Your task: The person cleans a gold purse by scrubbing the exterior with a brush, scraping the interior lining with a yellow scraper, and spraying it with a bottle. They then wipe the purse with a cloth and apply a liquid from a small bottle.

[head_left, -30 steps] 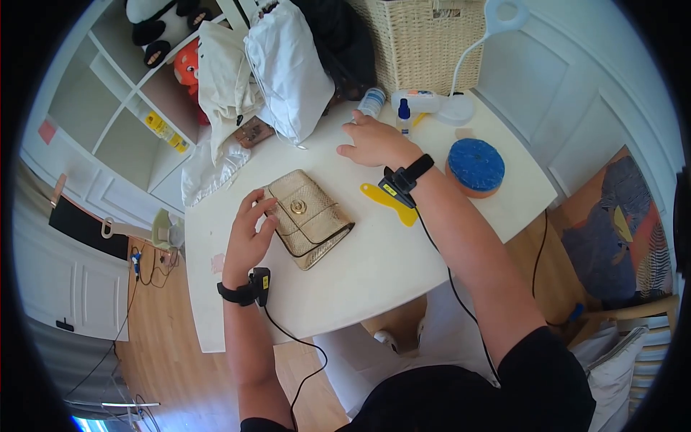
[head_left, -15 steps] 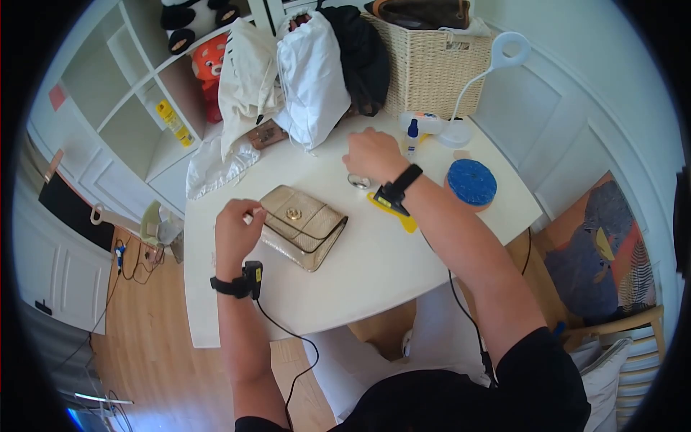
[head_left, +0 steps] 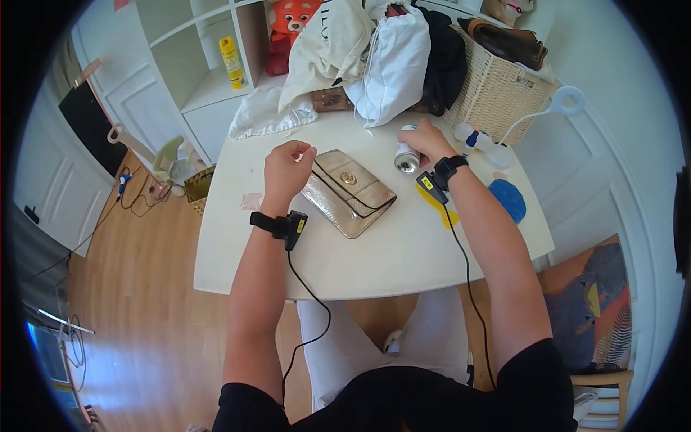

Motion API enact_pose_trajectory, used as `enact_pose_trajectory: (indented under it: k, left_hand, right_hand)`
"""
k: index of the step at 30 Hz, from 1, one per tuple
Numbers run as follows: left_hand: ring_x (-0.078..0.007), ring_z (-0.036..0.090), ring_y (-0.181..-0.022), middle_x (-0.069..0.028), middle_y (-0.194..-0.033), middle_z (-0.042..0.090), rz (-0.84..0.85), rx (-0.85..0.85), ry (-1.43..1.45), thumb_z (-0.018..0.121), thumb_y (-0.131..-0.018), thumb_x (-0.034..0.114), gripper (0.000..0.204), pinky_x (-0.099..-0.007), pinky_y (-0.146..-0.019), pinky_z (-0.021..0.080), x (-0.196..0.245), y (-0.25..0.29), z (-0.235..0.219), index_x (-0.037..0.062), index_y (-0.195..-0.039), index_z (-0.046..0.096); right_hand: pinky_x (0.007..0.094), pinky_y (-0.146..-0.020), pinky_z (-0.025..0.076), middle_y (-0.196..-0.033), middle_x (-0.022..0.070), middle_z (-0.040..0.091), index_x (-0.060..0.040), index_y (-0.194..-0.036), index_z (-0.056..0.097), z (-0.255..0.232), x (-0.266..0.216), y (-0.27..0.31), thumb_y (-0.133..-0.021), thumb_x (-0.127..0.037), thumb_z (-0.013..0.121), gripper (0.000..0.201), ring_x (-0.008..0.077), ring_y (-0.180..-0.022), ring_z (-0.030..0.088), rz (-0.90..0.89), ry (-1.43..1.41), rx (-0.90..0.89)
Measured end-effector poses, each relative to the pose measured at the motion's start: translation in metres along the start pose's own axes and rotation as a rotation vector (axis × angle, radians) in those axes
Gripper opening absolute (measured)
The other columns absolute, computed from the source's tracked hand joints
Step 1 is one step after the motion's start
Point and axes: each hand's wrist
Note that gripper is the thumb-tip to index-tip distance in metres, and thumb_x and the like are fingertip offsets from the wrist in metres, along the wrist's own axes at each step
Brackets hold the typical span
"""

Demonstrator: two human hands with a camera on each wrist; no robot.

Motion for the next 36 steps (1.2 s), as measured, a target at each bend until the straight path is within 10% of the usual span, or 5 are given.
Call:
enact_pose_trajectory:
  k: [8, 16, 31, 36]
  left_hand:
    - [-0.0279, 0.071, -0.081, -0.018, -0.087, 0.074, -0.012, -0.056, -0.046, 0.073, -0.087, 0.029, 0.03, -0.0378, -0.076, 0.056, 0.007, 0.003, 0.001, 0.0019, -0.1, 0.077]
    - [-0.0298, 0.073, -0.086, -0.0195, -0.097, 0.075, -0.058, -0.15, -0.076, 0.073, -0.087, 0.029, 0.037, -0.0388, -0.08, 0.057, 0.009, 0.005, 0.0, 0.0002, -0.109, 0.074]
    - [-0.0375, 0.07, -0.103, -0.0268, -0.111, 0.071, -0.143, -0.212, -0.181, 0.071, -0.086, 0.042, 0.058, -0.0434, -0.091, 0.055, -0.005, 0.003, 0.004, -0.0035, -0.122, 0.067]
    - [-0.0287, 0.07, -0.075, -0.0184, -0.08, 0.072, -0.279, -0.304, -0.054, 0.068, -0.087, 0.037, 0.045, -0.0378, -0.071, 0.054, -0.01, -0.004, -0.001, -0.0065, -0.096, 0.073]
  right_hand:
    - [0.0438, -0.077, 0.061, -0.115, 0.0221, 0.066, 0.0055, -0.132, 0.044, -0.009, 0.018, 0.005, -0.067, -0.021, 0.081, 0.08, 0.0316, -0.094, 0.072, -0.167, -0.572, 0.132]
    - [0.0399, -0.095, 0.054, -0.114, 0.0204, 0.07, -0.0003, -0.122, 0.055, -0.015, 0.029, 0.005, -0.062, -0.019, 0.088, 0.071, 0.0349, -0.106, 0.069, -0.404, -0.002, 0.411]
    - [0.0362, -0.092, 0.054, -0.116, 0.0207, 0.071, 0.0021, -0.12, 0.067, -0.071, 0.072, 0.05, -0.07, -0.038, 0.084, 0.066, 0.0312, -0.107, 0.07, -0.245, 0.217, 0.083]
    - [0.038, -0.088, 0.055, -0.105, 0.0201, 0.074, -0.0019, -0.118, 0.07, -0.064, 0.094, 0.054, -0.067, -0.028, 0.085, 0.059, 0.0328, -0.098, 0.071, -0.343, 0.577, -0.145]
Point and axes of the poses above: each hand's wrist, its own y-axis away from the middle knuckle, its own z-axis out of the palm, x = y × z
